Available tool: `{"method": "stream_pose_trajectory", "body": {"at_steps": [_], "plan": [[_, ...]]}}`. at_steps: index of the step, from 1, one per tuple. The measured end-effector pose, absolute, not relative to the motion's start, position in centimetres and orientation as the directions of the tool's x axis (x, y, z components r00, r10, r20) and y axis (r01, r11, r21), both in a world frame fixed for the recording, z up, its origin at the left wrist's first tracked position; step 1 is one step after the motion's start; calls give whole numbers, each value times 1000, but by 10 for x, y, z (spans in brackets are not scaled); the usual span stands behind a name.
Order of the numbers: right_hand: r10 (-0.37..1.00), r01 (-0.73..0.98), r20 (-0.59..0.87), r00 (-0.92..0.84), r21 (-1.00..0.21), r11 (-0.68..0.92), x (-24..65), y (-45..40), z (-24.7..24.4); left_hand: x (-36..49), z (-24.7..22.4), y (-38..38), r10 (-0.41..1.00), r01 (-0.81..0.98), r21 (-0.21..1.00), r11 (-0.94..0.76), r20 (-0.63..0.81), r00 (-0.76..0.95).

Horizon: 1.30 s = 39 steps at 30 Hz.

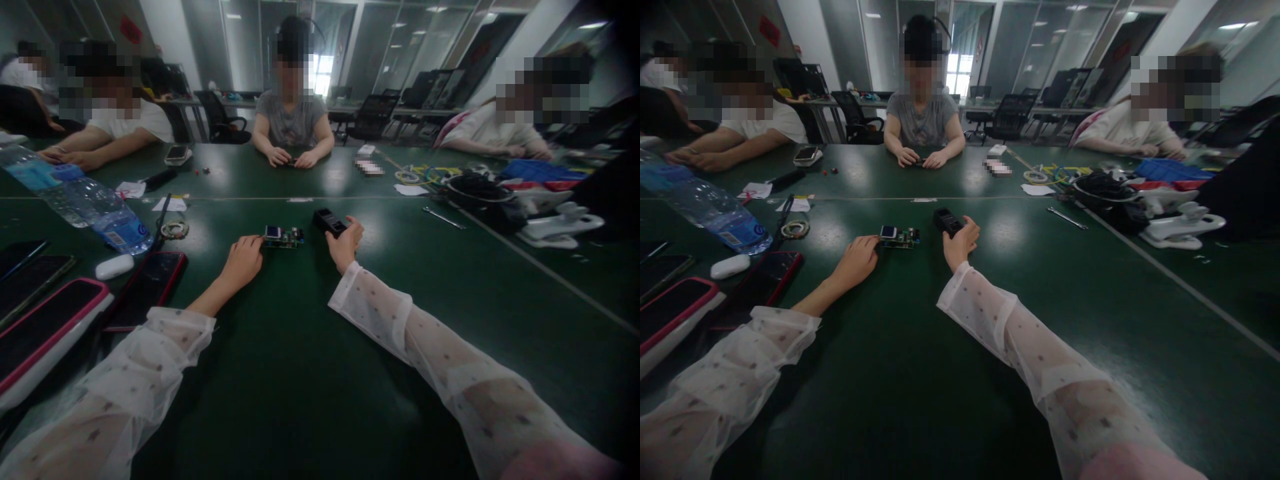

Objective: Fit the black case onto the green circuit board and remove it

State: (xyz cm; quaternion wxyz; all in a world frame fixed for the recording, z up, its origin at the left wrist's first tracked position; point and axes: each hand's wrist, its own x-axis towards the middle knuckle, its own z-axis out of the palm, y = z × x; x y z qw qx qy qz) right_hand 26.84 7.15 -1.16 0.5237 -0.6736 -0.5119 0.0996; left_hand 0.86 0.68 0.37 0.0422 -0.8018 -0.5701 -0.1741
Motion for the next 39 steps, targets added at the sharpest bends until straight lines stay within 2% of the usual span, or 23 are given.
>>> {"method": "stream_pose_trajectory", "body": {"at_steps": [12, 18, 24, 31, 39], "plan": [[802, 660, 462, 379, -743, 116, 273, 77, -19, 9, 3, 7, 902, 931, 135, -340, 329, 281], [826, 706, 532, 188, -658, 263, 271, 77, -20, 8, 3, 8, 901, 931, 133, -340, 331, 281], [769, 644, 615, 175, -662, 383, 266, 69, -12, 9, 4, 7, 902, 933, 123, -337, 327, 283], [716, 498, 685, -134, -578, 647, 257, 55, -3, 9, 4, 6, 906, 933, 141, -332, 323, 274], [723, 469, 646, -244, -574, 671, 254, 51, 0, 9, 3, 6, 900, 930, 132, -343, 331, 284]]}}
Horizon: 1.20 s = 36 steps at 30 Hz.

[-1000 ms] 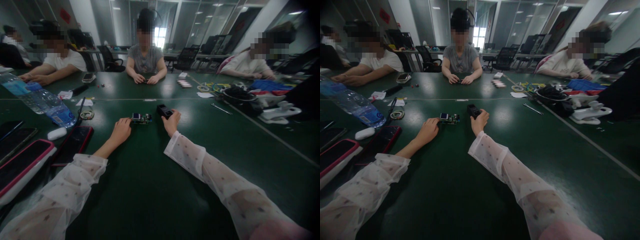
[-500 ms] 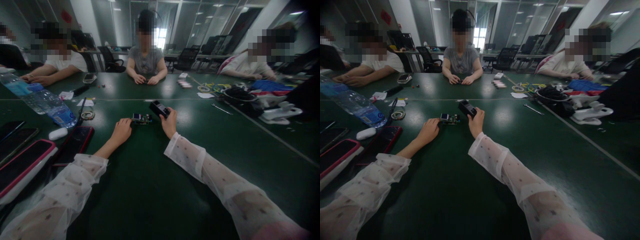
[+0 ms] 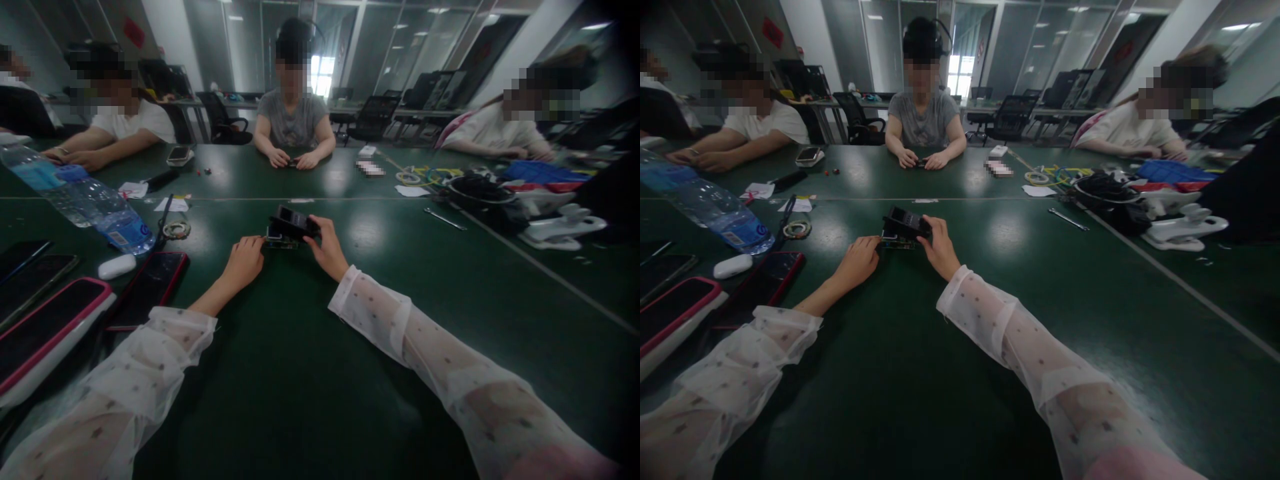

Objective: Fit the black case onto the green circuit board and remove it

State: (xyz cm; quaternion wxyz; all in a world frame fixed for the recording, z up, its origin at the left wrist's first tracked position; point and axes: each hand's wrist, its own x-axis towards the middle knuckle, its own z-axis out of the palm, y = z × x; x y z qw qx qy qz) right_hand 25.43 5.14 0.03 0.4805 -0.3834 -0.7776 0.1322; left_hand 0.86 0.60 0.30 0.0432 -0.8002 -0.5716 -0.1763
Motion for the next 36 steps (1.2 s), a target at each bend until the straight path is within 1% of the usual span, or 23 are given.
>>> {"method": "stream_pose_trajectory", "body": {"at_steps": [6, 12, 16, 20, 22, 27, 36], "plan": [[717, 479, 627, -303, -551, 684, 252, 50, 4, 8, 2, 6, 899, 931, 128, -342, 333, 285], [690, 472, 618, -376, -513, 717, 253, 53, 2, 9, 1, 7, 904, 943, 158, -291, 368, 218], [685, 471, 572, -451, -500, 727, 253, 55, -1, 10, 2, 7, 906, 946, 151, -287, 362, 217], [687, 475, 494, -532, -498, 726, 253, 57, -4, 11, 3, 7, 905, 943, 154, -294, 362, 223], [693, 475, 479, -539, -506, 720, 253, 57, -5, 10, 3, 6, 903, 941, 151, -304, 360, 234], [727, 484, 479, -491, -544, 686, 254, 58, -8, 10, 4, 6, 902, 940, 142, -309, 356, 243], [779, 444, 409, -475, -653, 614, 259, 64, -8, 10, 5, 5, 912, 940, 161, -301, 337, 234]]}}
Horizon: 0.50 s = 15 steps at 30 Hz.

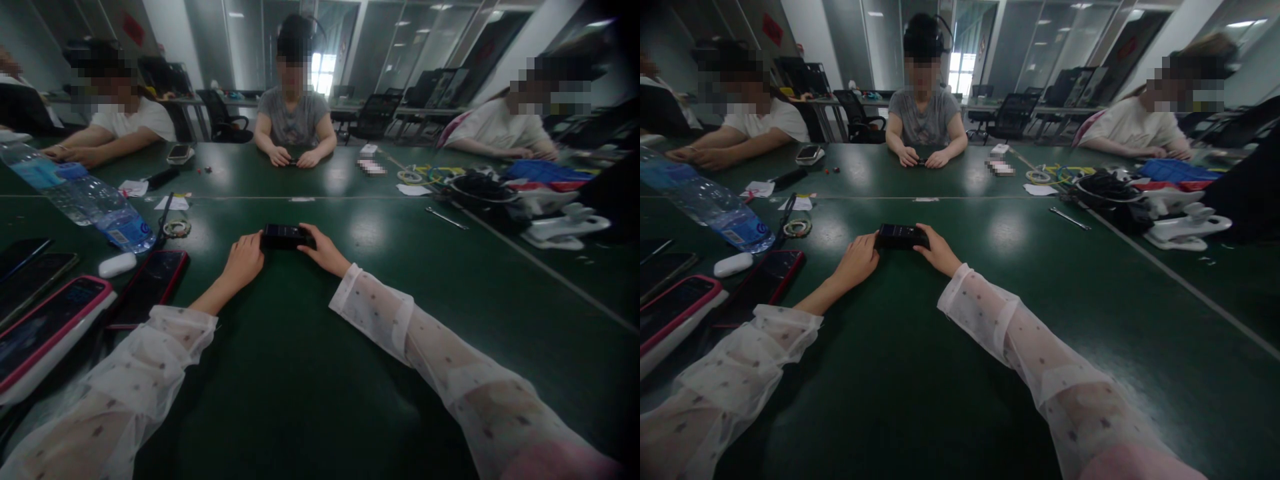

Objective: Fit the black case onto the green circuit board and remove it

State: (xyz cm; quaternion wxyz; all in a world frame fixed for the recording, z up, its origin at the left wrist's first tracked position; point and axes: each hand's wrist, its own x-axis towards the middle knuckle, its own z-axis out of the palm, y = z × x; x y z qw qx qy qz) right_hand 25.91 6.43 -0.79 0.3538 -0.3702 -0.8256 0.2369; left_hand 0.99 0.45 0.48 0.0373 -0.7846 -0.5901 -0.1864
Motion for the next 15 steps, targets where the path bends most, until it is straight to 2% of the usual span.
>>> {"method": "stream_pose_trajectory", "body": {"at_steps": [10, 15], "plan": [[793, 442, 398, -460, -672, 594, 258, 61, -2, 11, 7, 5, 909, 946, 133, -295, 346, 234], [809, 401, 384, -445, -723, 563, 258, 62, -3, 11, 6, 5, 908, 945, 141, -295, 349, 232]]}}
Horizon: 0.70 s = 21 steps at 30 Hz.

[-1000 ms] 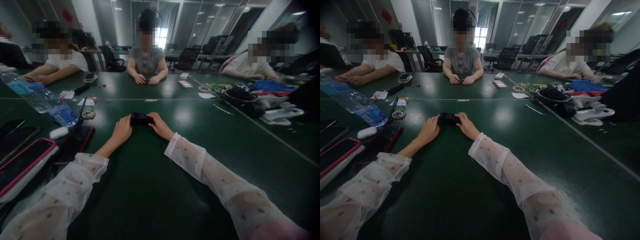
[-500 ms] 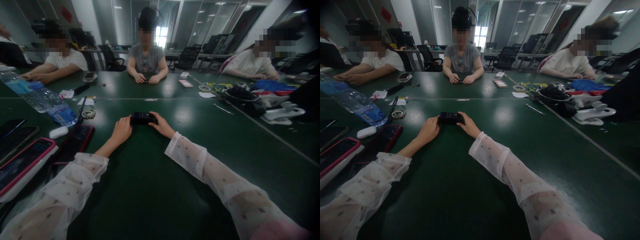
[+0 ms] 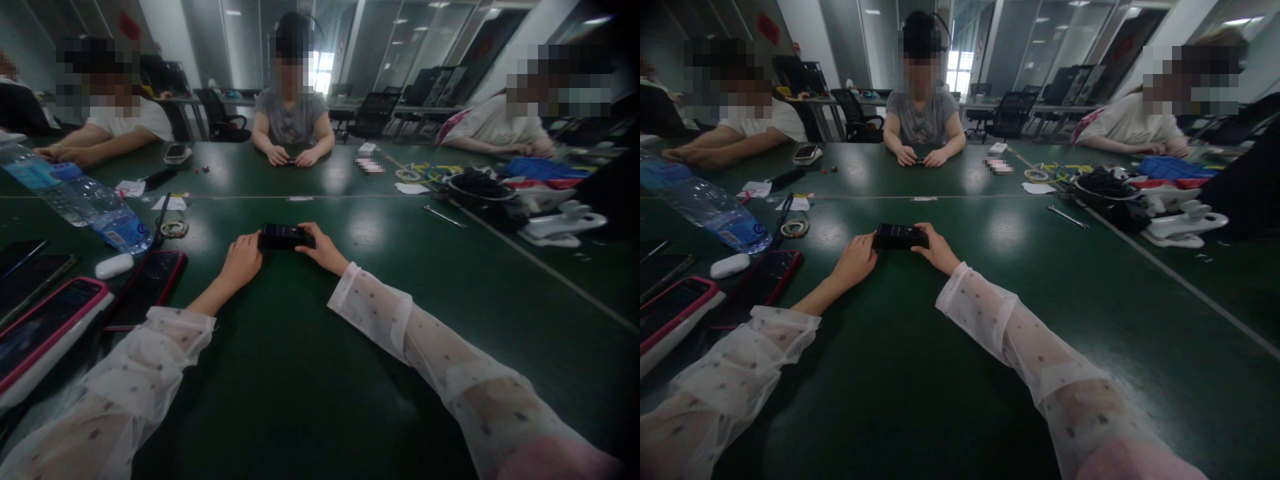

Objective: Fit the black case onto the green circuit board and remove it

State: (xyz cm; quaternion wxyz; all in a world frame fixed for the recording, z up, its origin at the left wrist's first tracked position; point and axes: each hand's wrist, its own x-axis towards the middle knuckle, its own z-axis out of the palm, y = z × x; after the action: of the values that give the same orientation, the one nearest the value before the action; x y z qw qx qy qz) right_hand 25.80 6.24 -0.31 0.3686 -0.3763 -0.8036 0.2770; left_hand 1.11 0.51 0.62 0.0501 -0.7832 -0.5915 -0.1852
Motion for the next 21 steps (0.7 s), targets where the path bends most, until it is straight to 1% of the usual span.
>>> {"method": "stream_pose_trajectory", "body": {"at_steps": [7, 13, 21], "plan": [[822, 392, 387, -418, -739, 548, 259, 64, -4, 10, 7, 5, 913, 939, 165, -303, 335, 235], [825, 373, 365, -432, -760, 532, 261, 64, -4, 11, 8, 4, 912, 940, 160, -301, 337, 234], [829, 399, 346, -438, -752, 525, 260, 60, 0, 11, 7, 5, 916, 941, 164, -296, 329, 230]]}}
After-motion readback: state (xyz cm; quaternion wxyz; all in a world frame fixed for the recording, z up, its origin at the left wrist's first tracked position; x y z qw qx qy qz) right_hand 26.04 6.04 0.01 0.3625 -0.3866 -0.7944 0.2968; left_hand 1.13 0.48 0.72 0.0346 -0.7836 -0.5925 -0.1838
